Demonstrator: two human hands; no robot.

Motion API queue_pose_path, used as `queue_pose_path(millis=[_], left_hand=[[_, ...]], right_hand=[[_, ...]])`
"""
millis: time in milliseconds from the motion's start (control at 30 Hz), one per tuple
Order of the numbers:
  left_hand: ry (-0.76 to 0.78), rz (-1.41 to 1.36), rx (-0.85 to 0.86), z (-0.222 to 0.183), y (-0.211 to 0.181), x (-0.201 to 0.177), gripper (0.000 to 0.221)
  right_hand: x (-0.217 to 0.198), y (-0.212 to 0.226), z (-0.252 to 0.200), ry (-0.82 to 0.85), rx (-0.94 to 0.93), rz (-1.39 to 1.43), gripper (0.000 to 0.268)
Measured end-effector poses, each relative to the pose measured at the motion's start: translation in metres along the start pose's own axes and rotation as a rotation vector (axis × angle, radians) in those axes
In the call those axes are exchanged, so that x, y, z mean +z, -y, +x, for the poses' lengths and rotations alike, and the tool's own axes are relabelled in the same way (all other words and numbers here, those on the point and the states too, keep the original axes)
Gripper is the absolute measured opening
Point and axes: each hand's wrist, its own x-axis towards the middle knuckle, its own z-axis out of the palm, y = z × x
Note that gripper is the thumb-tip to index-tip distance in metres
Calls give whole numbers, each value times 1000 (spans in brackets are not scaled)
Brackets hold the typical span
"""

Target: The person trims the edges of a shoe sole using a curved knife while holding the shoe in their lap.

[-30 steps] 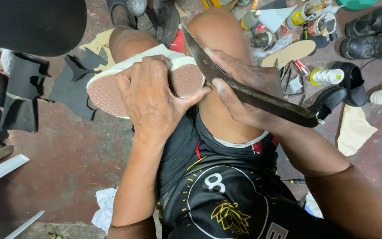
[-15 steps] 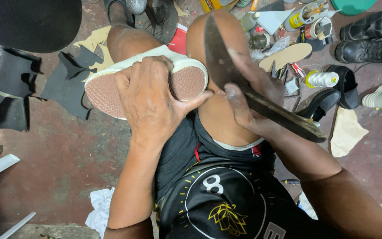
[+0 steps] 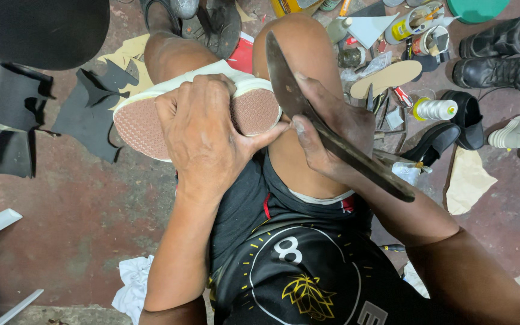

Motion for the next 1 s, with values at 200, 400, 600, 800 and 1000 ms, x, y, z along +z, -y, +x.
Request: queue_pose_path(millis=[200, 400, 600, 800, 1000], left_hand=[[-15, 3, 1, -2, -1, 4, 71], [-24, 8, 7, -2, 2, 5, 71], [-14, 26, -19, -3, -2, 2, 71], [10, 9, -41, -4, -6, 0, 69], [19, 35, -29, -7, -5, 0, 69]], right_hand=[[5, -2, 6, 14, 13, -6, 43], [13, -9, 15, 43, -27, -70, 44], [3, 0, 24, 52, -62, -42, 40], [-19, 21, 26, 187, 47, -45, 46], [-22, 33, 18, 144, 22, -28, 44]])
